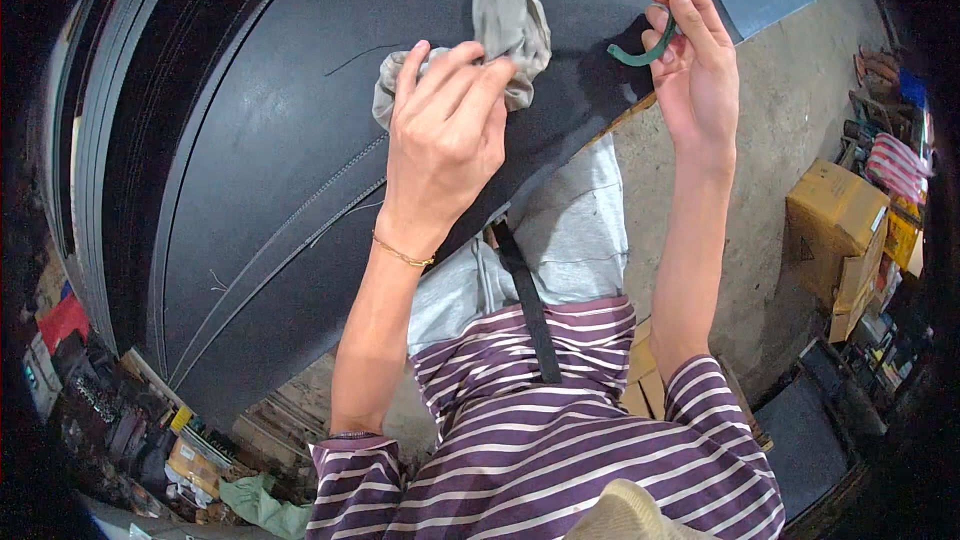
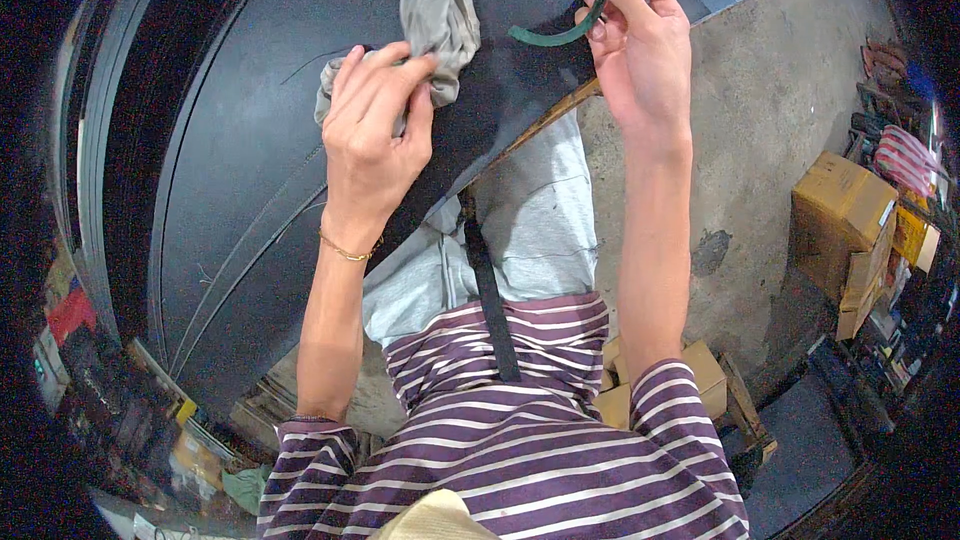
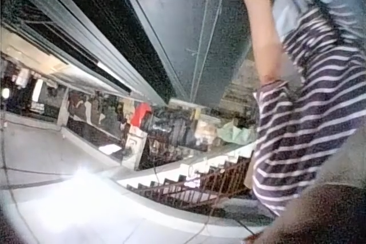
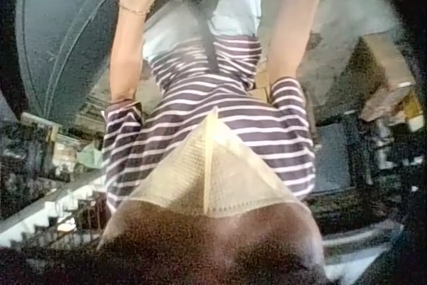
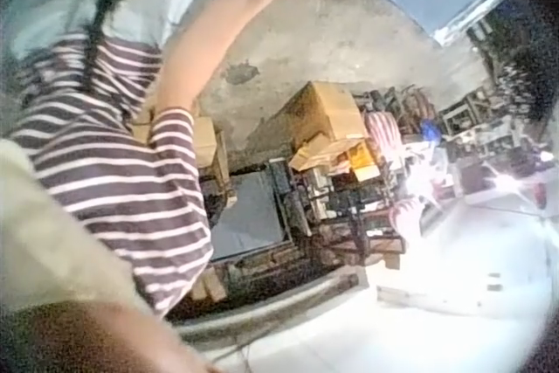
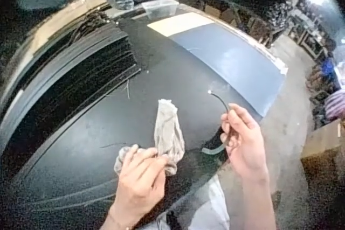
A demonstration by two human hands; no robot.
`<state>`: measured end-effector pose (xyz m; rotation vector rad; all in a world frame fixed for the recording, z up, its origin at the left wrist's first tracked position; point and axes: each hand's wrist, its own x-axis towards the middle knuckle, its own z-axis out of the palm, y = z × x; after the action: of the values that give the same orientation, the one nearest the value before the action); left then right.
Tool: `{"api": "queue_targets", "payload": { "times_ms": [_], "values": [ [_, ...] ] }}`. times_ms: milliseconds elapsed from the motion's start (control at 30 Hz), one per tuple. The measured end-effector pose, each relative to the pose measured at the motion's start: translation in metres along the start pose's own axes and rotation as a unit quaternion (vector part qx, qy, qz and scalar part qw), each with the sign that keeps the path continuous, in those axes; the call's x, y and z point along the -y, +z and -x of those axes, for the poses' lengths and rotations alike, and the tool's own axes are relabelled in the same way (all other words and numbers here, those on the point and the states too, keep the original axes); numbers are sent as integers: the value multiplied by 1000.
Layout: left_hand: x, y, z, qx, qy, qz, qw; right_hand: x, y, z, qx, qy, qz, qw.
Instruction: Polishing and finishing the edges of black leather straps using a hand tool and a cloth.
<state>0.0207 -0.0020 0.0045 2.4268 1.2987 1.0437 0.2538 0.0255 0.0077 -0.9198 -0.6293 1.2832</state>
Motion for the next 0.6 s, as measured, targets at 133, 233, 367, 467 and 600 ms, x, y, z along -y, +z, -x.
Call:
{"api": "queue_targets", "payload": {
  "times_ms": [133,233,367,467,600],
  "values": [
    [3,-7,-3,-70,-157,25,985,2,3,1,-12,-7,-16,1000],
    [17,-22,-9,-135,-171,-153,964,1,-2,0,10,9,-32,999],
    [18,-31,-8,-77,-31,-132,988,-1,4,1,-10,0,-12,1000],
    [18,-25,-5,39,2,-46,998,0,2,-1,1,-3,-17,1000],
    [16,-23,-4,71,22,-100,992,0,2,0,4,-6,-10,1000]
  ]
}}
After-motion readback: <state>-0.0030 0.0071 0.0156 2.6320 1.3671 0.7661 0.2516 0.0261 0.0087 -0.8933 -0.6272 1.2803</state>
